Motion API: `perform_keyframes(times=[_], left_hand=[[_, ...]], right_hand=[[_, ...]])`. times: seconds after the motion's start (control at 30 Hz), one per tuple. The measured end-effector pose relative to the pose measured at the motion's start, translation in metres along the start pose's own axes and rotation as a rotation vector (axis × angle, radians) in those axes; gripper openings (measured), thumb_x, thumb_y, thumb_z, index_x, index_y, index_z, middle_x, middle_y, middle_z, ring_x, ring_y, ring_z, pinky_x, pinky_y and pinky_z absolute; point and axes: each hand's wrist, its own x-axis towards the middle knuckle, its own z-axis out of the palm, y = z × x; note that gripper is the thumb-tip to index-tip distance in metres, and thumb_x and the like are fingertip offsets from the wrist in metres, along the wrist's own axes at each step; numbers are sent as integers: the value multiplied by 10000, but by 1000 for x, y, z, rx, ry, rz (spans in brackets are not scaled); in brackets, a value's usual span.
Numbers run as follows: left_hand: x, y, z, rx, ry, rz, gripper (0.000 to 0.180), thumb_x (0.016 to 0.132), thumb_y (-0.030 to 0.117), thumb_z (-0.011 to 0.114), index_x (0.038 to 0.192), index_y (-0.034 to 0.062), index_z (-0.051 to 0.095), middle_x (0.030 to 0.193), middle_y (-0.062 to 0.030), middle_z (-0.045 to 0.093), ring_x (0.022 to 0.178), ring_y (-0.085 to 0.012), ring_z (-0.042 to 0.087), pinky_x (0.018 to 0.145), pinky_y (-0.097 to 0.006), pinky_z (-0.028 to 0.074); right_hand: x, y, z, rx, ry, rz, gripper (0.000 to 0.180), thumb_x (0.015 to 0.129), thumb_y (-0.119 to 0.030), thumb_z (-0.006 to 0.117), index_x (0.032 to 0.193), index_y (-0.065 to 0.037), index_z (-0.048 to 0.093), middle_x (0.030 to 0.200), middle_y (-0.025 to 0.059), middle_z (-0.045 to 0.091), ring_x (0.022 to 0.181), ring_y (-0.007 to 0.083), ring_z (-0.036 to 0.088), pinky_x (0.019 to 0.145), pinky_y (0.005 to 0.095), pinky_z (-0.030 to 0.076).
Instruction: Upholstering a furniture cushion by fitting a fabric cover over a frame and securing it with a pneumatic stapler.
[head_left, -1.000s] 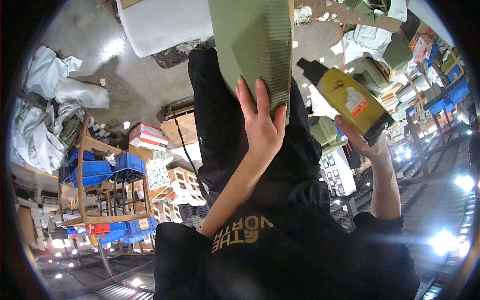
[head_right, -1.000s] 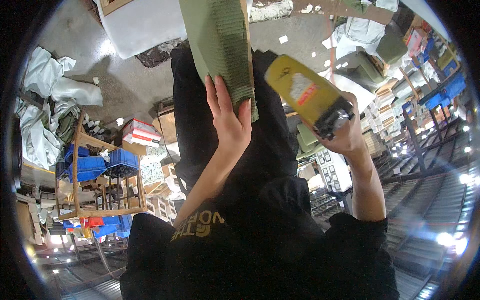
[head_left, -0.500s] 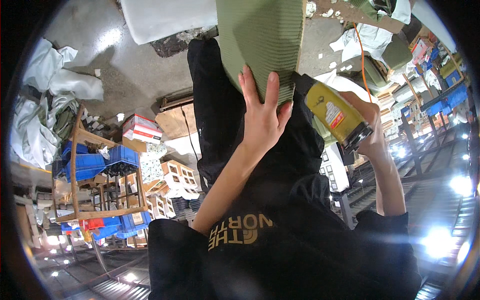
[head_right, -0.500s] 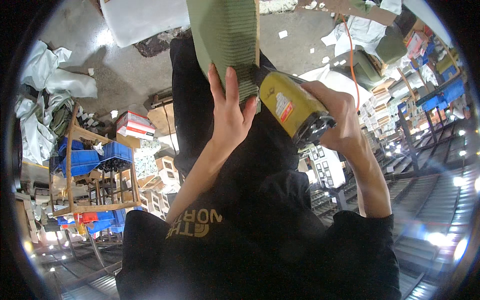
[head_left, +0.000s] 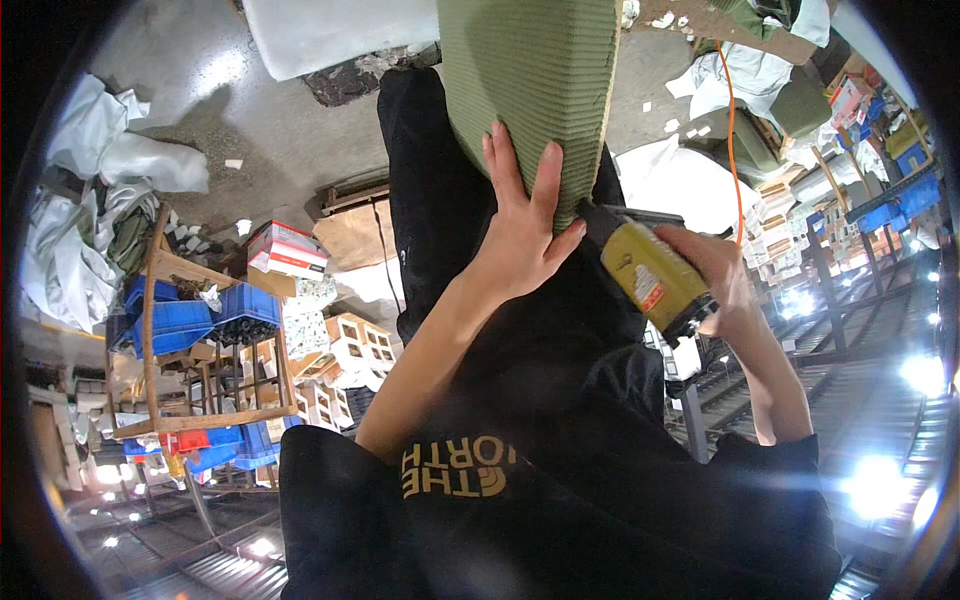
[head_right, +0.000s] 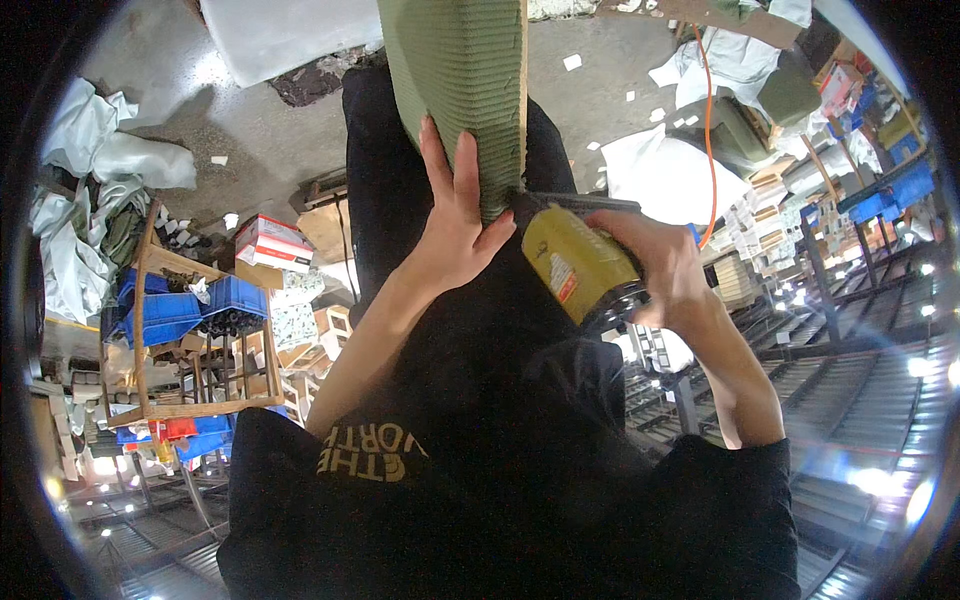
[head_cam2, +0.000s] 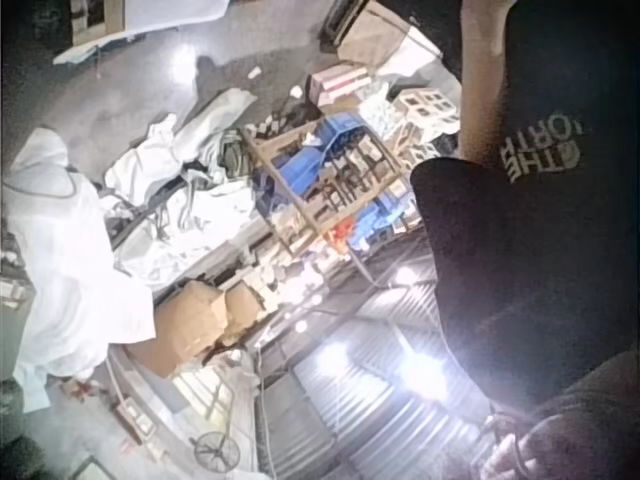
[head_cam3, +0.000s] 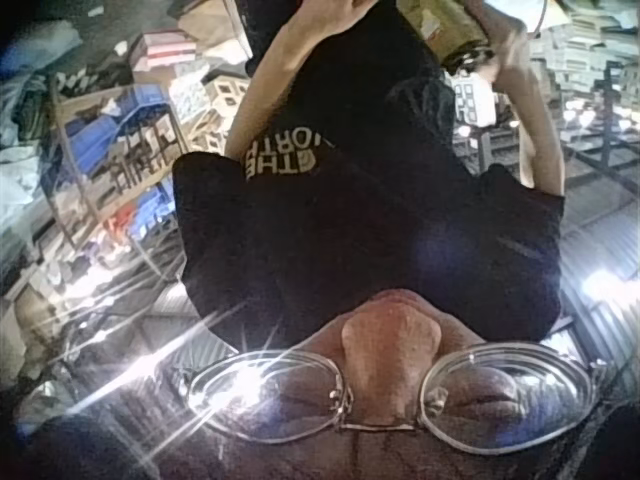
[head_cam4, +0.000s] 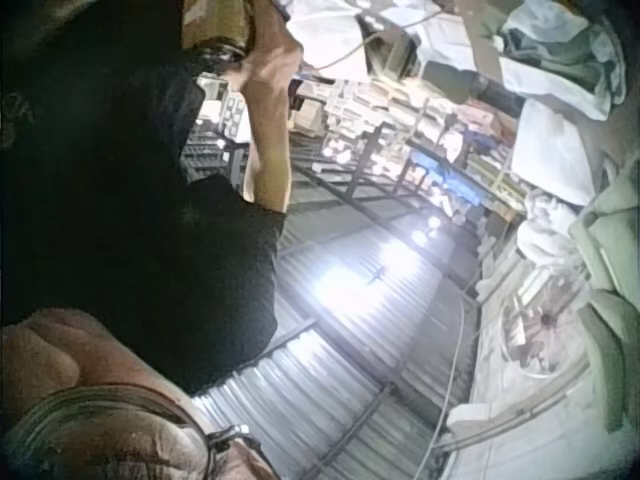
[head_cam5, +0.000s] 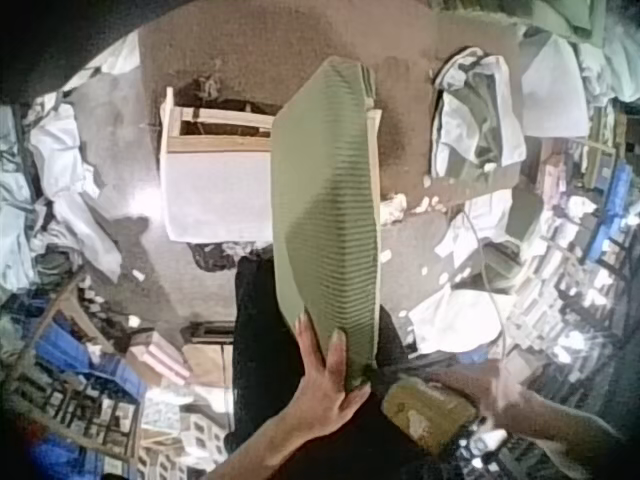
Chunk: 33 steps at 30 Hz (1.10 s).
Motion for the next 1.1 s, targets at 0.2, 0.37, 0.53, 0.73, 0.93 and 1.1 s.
perform_keyframes(times=[0.2,0.37,0.53,0.73,0.93,1.1], left_hand=[[1,-5,0,-54,-40,36,1001,786,154,734,1523,45,65,1438,-478,-197,1330,-692,-143,1124,-662,55],[4,1,-20,-50,-143,27,1083,820,121,679,1548,105,-121,1513,-361,-240,1427,-508,-208,1172,-547,54],[56,-9,-64,3,-113,-290,770,958,305,490,1558,62,73,1570,-310,18,1460,-460,31,1171,-525,108],[159,-14,-64,-17,341,-130,624,1026,363,298,1560,81,143,1578,-265,142,1457,-410,162,1148,-528,127],[207,16,-60,12,374,-177,610,1027,352,316,1563,112,150,1596,-247,110,1474,-426,95,1135,-592,68],[212,21,-51,53,373,-230,613,1030,384,296,1560,113,152,1597,-243,96,1471,-438,81,1131,-611,66]], right_hand=[[-12,9,17,9,17,33,545,635,-273,766,1095,-14,630,883,153,703,729,306,696,635,374,546],[-17,17,18,14,10,5,737,762,-638,661,1074,29,631,918,191,693,789,331,706,687,386,559],[-11,34,9,762,295,267,559,751,-132,830,1201,28,540,1081,128,666,1004,211,654,828,359,528],[147,-5,-57,633,608,42,469,869,-144,701,1255,-76,445,988,54,539,771,126,542,699,308,489],[245,-20,-101,128,758,-35,443,796,-346,784,1058,-34,610,916,117,554,791,231,567,712,360,476],[262,-37,-97,-72,748,169,499,768,-455,780,932,3,668,973,221,589,876,379,591,763,436,471]])
